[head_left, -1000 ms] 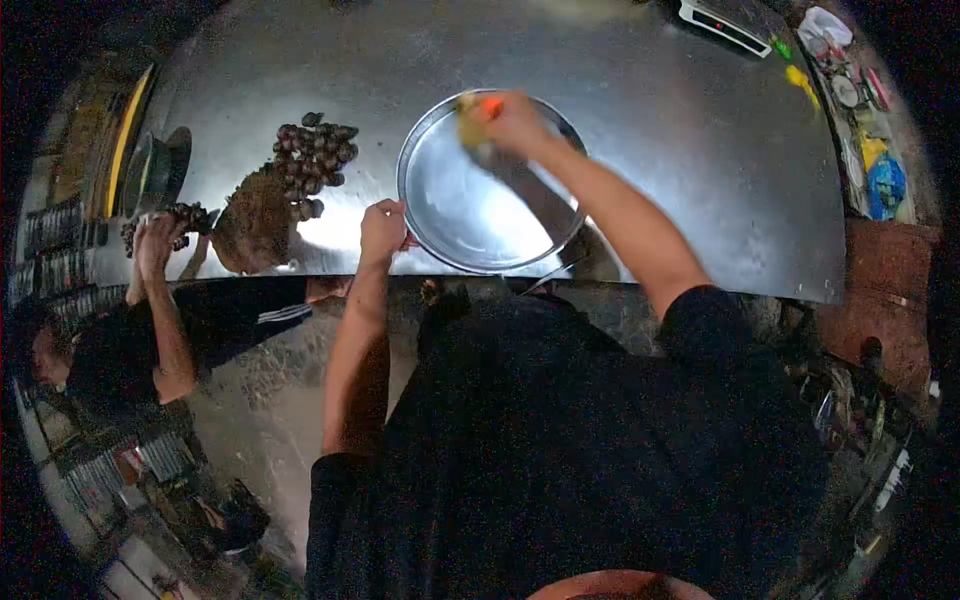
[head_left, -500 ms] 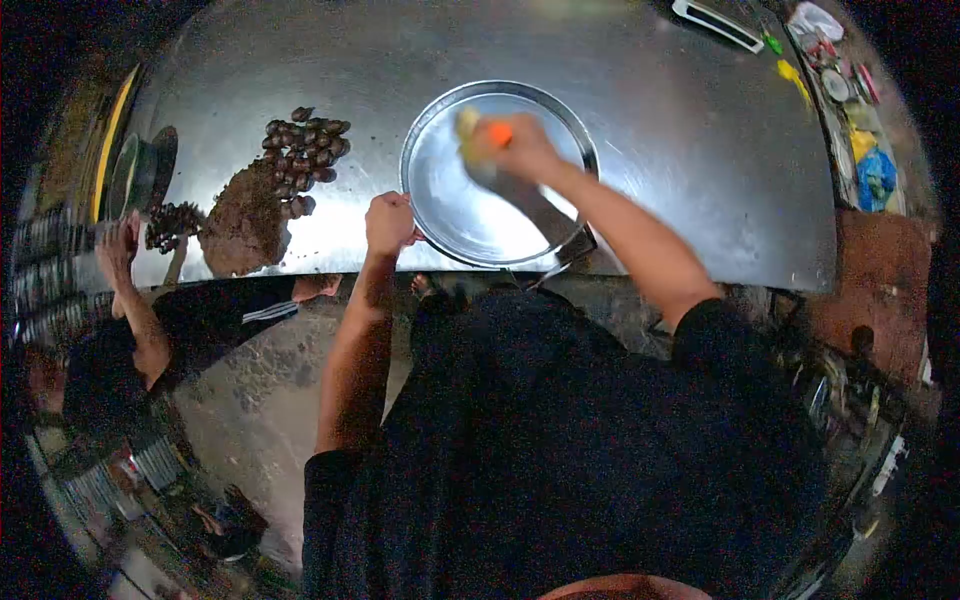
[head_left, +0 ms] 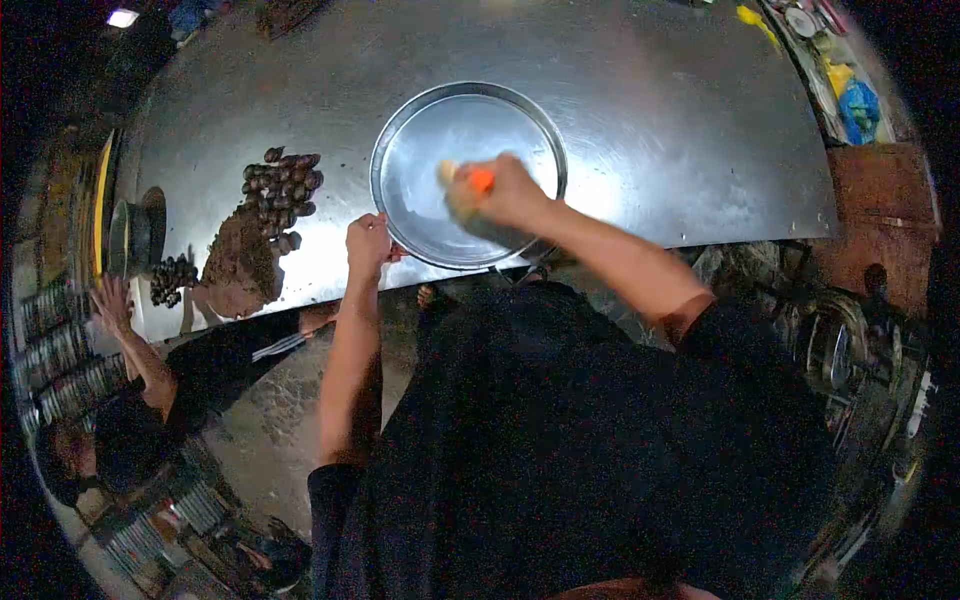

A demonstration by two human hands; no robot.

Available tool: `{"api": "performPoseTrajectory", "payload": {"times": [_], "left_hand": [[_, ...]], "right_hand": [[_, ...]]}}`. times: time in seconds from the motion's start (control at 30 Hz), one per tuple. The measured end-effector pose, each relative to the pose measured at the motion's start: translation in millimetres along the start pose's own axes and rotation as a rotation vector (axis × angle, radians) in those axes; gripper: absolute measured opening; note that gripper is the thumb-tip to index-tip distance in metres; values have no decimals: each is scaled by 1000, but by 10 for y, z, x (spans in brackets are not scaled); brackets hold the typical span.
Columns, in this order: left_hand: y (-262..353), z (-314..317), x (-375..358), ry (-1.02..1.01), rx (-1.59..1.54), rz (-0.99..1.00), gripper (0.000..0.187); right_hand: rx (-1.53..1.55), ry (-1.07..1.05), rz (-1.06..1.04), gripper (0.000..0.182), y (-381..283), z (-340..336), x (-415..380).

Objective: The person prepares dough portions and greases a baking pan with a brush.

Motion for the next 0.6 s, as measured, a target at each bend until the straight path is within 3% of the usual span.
{"api": "performPoseTrajectory", "payload": {"times": [0.07,0.1,0.13,0.17,0.2,0.23,0.27,0.3,0.33,0.4,0.5,0.57,0.6], "left_hand": [[-2,118,-62,-54,-98,-41,26],[-21,190,-104,-100,-199,-83,22],[-22,229,-121,-138,-304,-120,19],[-14,351,-88,-246,-372,-134,16],[-23,385,-102,-207,-427,-125,18],[6,421,-79,-203,-425,-85,20],[33,454,-77,-207,-418,-49,23],[73,412,-102,-157,-370,-30,26],[62,422,-93,-156,-371,-31,26],[27,437,-63,-182,-313,-59,27],[45,427,-101,-236,-257,-106,27],[17,420,-103,-221,-239,-73,27],[36,439,-83,-209,-228,-36,27]], "right_hand": [[-355,116,-177,18,-59,-559,125],[-457,105,-4,22,227,-806,157],[-434,195,-192,21,69,-1011,3],[-446,105,-116,20,177,-944,-92],[-645,-19,-9,26,172,-727,-230],[-410,12,-55,30,303,-527,-358],[-498,-42,-100,29,140,-246,-448],[-236,-14,-213,31,-44,-48,-490],[-78,-28,-168,24,-117,147,-476],[-54,-77,60,17,-105,387,-330],[364,111,234,24,426,-100,-50],[112,428,346,24,802,-974,37],[-10,496,145,21,606,-1300,25]]}}
Point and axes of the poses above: each hand's wrist, its own x-axis towards the middle knuckle, its own z-axis out of the palm, y = z × x, the point moved 10 cm from there along x, towards the middle knuckle, and after that the axes turned 13 degrees about x, right-handed, at the moved point
